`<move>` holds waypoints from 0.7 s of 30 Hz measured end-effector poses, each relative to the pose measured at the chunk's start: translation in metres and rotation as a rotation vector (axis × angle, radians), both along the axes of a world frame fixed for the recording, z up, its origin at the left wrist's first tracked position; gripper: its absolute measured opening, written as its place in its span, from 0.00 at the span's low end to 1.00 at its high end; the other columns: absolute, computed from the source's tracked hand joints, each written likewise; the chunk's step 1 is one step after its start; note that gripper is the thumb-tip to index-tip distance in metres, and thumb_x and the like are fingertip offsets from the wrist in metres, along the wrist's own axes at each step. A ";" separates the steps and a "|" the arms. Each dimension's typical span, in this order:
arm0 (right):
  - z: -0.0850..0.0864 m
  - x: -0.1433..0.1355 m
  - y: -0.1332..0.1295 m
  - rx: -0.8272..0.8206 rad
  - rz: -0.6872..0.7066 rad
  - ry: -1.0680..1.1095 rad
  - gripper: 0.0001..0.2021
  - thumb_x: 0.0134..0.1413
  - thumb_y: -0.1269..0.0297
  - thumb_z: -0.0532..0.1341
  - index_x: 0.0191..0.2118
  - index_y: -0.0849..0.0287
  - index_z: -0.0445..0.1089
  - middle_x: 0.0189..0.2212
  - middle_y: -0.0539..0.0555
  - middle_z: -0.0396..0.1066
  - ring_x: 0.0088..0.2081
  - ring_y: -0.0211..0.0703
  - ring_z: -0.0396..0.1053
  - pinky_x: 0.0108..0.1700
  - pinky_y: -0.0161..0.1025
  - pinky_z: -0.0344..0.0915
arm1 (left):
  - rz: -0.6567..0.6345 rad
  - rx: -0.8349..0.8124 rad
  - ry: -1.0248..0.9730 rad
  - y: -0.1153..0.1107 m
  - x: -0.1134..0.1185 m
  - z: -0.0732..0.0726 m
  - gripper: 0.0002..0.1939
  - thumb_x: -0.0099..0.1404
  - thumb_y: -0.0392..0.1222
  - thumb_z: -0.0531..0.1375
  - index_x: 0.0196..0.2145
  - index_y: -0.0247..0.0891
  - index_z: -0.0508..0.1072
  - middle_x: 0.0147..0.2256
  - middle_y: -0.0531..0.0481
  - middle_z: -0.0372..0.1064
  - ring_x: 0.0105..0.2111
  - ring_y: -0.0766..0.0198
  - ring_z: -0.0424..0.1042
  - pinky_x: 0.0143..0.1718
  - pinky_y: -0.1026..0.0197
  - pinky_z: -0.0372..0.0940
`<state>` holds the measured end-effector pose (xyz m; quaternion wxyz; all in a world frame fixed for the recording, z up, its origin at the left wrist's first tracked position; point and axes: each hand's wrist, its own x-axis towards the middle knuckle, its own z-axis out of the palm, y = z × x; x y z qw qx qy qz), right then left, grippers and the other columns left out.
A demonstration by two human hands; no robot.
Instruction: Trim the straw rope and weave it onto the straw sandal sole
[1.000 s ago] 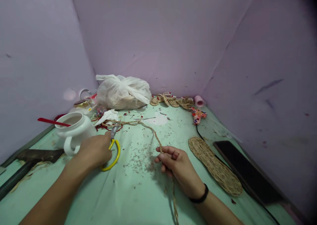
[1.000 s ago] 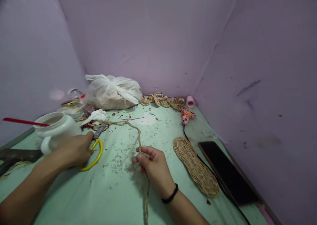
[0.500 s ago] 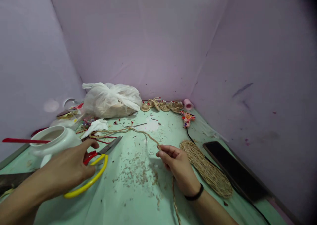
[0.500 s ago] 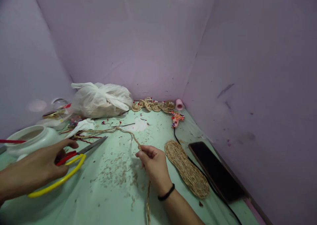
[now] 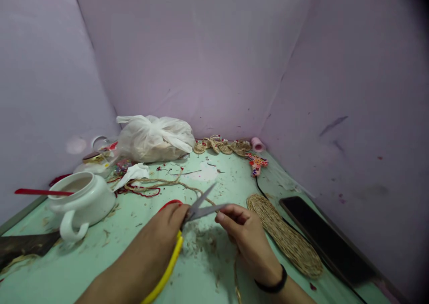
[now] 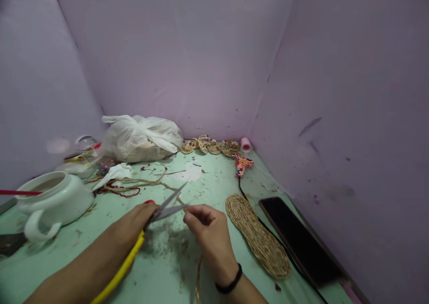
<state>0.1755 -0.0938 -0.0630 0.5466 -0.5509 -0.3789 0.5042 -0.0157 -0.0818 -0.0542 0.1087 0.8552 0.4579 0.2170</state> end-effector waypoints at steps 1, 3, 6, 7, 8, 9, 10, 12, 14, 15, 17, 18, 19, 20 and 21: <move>0.000 -0.001 -0.001 0.011 0.018 -0.007 0.09 0.33 0.64 0.66 0.26 0.63 0.73 0.14 0.46 0.64 0.14 0.26 0.47 0.15 0.29 0.43 | -0.029 0.055 0.056 -0.002 0.004 -0.005 0.25 0.55 0.30 0.46 0.50 0.44 0.58 0.45 0.45 0.63 0.41 0.59 0.65 0.41 0.56 0.62; 0.003 -0.002 -0.003 0.032 0.050 -0.020 0.09 0.33 0.65 0.66 0.27 0.62 0.73 0.13 0.45 0.62 0.14 0.27 0.47 0.16 0.29 0.44 | -0.051 0.186 0.149 -0.002 0.009 -0.014 0.27 0.54 0.27 0.46 0.52 0.41 0.56 0.46 0.41 0.60 0.44 0.55 0.62 0.43 0.52 0.61; 0.008 -0.004 -0.005 0.046 0.090 -0.017 0.09 0.34 0.66 0.65 0.28 0.63 0.74 0.13 0.45 0.62 0.15 0.28 0.50 0.17 0.30 0.47 | -0.023 0.345 0.212 0.001 0.010 -0.022 0.28 0.54 0.26 0.47 0.53 0.37 0.55 0.46 0.37 0.58 0.44 0.52 0.60 0.43 0.49 0.60; 0.010 -0.004 -0.005 0.049 0.099 -0.007 0.09 0.34 0.66 0.65 0.28 0.63 0.74 0.14 0.45 0.63 0.16 0.29 0.51 0.18 0.30 0.48 | -0.015 0.372 0.232 0.002 0.010 -0.023 0.28 0.53 0.26 0.47 0.53 0.36 0.55 0.46 0.36 0.58 0.44 0.51 0.60 0.42 0.49 0.60; 0.012 -0.005 -0.005 0.054 0.105 0.003 0.09 0.34 0.66 0.65 0.28 0.62 0.74 0.14 0.46 0.64 0.17 0.30 0.53 0.19 0.30 0.50 | -0.006 0.394 0.252 0.002 0.010 -0.023 0.28 0.53 0.25 0.48 0.53 0.36 0.55 0.46 0.36 0.58 0.43 0.51 0.61 0.42 0.49 0.60; 0.013 -0.005 -0.005 0.061 0.109 0.009 0.09 0.33 0.67 0.65 0.28 0.62 0.74 0.15 0.47 0.66 0.18 0.30 0.55 0.20 0.30 0.51 | 0.002 0.411 0.273 0.002 0.010 -0.024 0.28 0.52 0.25 0.48 0.52 0.35 0.55 0.45 0.36 0.58 0.43 0.51 0.61 0.42 0.49 0.60; 0.015 -0.005 -0.006 0.069 0.108 0.010 0.09 0.33 0.67 0.65 0.28 0.62 0.74 0.17 0.48 0.67 0.19 0.31 0.57 0.21 0.30 0.53 | 0.008 0.427 0.293 0.003 0.011 -0.024 0.28 0.52 0.25 0.48 0.52 0.35 0.55 0.45 0.36 0.58 0.43 0.50 0.60 0.42 0.49 0.60; 0.017 -0.005 -0.006 0.080 0.100 -0.003 0.08 0.33 0.68 0.65 0.27 0.62 0.74 0.19 0.49 0.70 0.21 0.33 0.60 0.23 0.31 0.55 | 0.018 0.451 0.321 0.002 0.011 -0.024 0.28 0.51 0.24 0.49 0.52 0.35 0.56 0.45 0.35 0.58 0.44 0.49 0.60 0.42 0.48 0.60; 0.019 -0.005 -0.006 0.077 0.086 -0.020 0.07 0.32 0.69 0.65 0.26 0.61 0.75 0.20 0.50 0.72 0.22 0.34 0.62 0.25 0.31 0.57 | 0.022 0.463 0.333 0.002 0.011 -0.023 0.29 0.50 0.24 0.49 0.51 0.35 0.56 0.45 0.35 0.58 0.44 0.49 0.60 0.42 0.48 0.59; 0.019 -0.005 -0.006 0.074 0.082 -0.029 0.07 0.32 0.70 0.65 0.25 0.61 0.75 0.21 0.51 0.73 0.22 0.35 0.63 0.25 0.31 0.58 | 0.022 0.465 0.336 0.002 0.012 -0.023 0.29 0.50 0.24 0.49 0.51 0.34 0.56 0.45 0.35 0.58 0.44 0.49 0.60 0.42 0.48 0.59; 0.019 -0.005 -0.006 0.071 0.080 -0.044 0.07 0.31 0.70 0.64 0.25 0.61 0.75 0.21 0.51 0.73 0.23 0.36 0.64 0.26 0.32 0.58 | 0.024 0.470 0.343 0.002 0.012 -0.022 0.28 0.50 0.24 0.49 0.51 0.35 0.56 0.45 0.36 0.58 0.44 0.49 0.60 0.42 0.48 0.59; 0.019 -0.004 -0.006 0.069 0.081 -0.058 0.07 0.31 0.71 0.64 0.25 0.61 0.75 0.22 0.51 0.74 0.23 0.36 0.64 0.26 0.32 0.58 | 0.025 0.473 0.344 0.002 0.012 -0.021 0.28 0.50 0.23 0.49 0.50 0.34 0.56 0.44 0.36 0.58 0.43 0.49 0.60 0.42 0.48 0.60; 0.019 -0.004 -0.006 0.065 0.084 -0.076 0.07 0.31 0.71 0.64 0.25 0.61 0.75 0.22 0.52 0.73 0.23 0.36 0.64 0.25 0.32 0.58 | 0.017 0.477 0.343 0.003 0.013 -0.020 0.27 0.51 0.23 0.48 0.50 0.34 0.56 0.43 0.36 0.58 0.43 0.50 0.60 0.41 0.48 0.60; 0.019 -0.004 -0.006 0.057 0.087 -0.096 0.08 0.31 0.71 0.64 0.25 0.61 0.75 0.21 0.51 0.73 0.22 0.36 0.64 0.25 0.32 0.58 | 0.007 0.487 0.339 0.003 0.013 -0.019 0.26 0.51 0.23 0.48 0.49 0.34 0.57 0.43 0.37 0.58 0.42 0.50 0.60 0.40 0.49 0.60; 0.019 -0.004 -0.006 0.050 0.089 -0.116 0.08 0.32 0.72 0.63 0.25 0.62 0.75 0.20 0.51 0.73 0.21 0.35 0.63 0.24 0.32 0.57 | -0.002 0.493 0.334 0.003 0.013 -0.018 0.25 0.52 0.24 0.48 0.49 0.34 0.57 0.42 0.37 0.58 0.41 0.51 0.60 0.40 0.49 0.60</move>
